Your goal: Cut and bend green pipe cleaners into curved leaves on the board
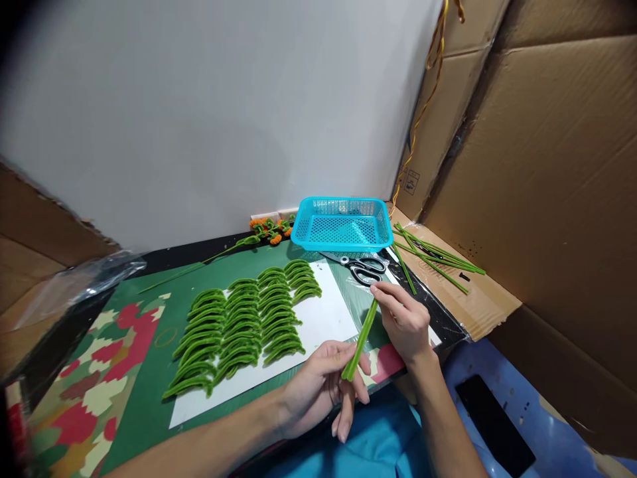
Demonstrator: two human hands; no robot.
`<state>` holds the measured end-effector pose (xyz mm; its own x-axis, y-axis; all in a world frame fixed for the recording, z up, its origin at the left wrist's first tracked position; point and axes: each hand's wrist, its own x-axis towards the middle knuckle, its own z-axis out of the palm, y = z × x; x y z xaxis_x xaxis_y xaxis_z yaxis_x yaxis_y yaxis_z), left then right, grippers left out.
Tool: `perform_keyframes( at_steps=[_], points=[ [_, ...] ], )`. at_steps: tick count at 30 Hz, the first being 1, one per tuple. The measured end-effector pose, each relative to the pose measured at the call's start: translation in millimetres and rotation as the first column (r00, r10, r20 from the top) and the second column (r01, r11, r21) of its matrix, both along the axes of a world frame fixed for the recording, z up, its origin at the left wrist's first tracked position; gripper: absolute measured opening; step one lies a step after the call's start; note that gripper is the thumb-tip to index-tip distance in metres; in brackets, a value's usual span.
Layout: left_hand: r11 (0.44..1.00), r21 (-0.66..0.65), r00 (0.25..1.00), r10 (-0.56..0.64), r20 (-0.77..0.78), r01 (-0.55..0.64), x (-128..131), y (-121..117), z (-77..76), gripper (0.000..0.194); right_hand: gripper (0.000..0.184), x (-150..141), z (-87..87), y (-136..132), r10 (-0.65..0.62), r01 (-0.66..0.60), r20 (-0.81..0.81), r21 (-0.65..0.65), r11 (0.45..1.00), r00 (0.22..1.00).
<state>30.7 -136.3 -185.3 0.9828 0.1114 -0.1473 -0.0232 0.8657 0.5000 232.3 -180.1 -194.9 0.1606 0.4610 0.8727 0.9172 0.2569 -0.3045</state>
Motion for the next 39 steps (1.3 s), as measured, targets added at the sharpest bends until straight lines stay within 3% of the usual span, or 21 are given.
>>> perform_keyframes(
  at_steps=[10,26,29,33,39],
  points=[
    [0.998,0.062,1.0,-0.005,-0.024,0.006,1.8,-0.6,1.8,0.042,0.032,-5.4,4.0,0.6,-0.032,0.032,-0.024,0.013,0.999,0.999],
    [0.976,0.192,0.995,-0.102,-0.019,0.104,1.1,1.3,14.6,0.049,0.041,-6.0,-3.0,-4.2,0.057,-0.056,-0.049,0.029,0.998,0.997],
    [0.973,0.215,0.996,-0.076,-0.049,0.085,1.1,-0.3,16.9,0.048,0.035,-9.4,-1.8,-4.8,0.048,-0.045,-0.064,0.055,0.998,0.997],
    [0.969,0.242,0.996,-0.035,-0.087,0.055,2.8,-3.3,14.9,0.049,0.023,-12.2,1.2,-6.4,0.032,-0.03,-0.091,0.026,0.999,0.995],
    [0.977,0.21,0.999,-0.029,-0.045,0.038,3.8,-3.9,6.1,0.051,0.03,-13.2,6.3,-3.4,0.068,-0.07,-0.127,-0.008,0.998,0.99]
  ],
)
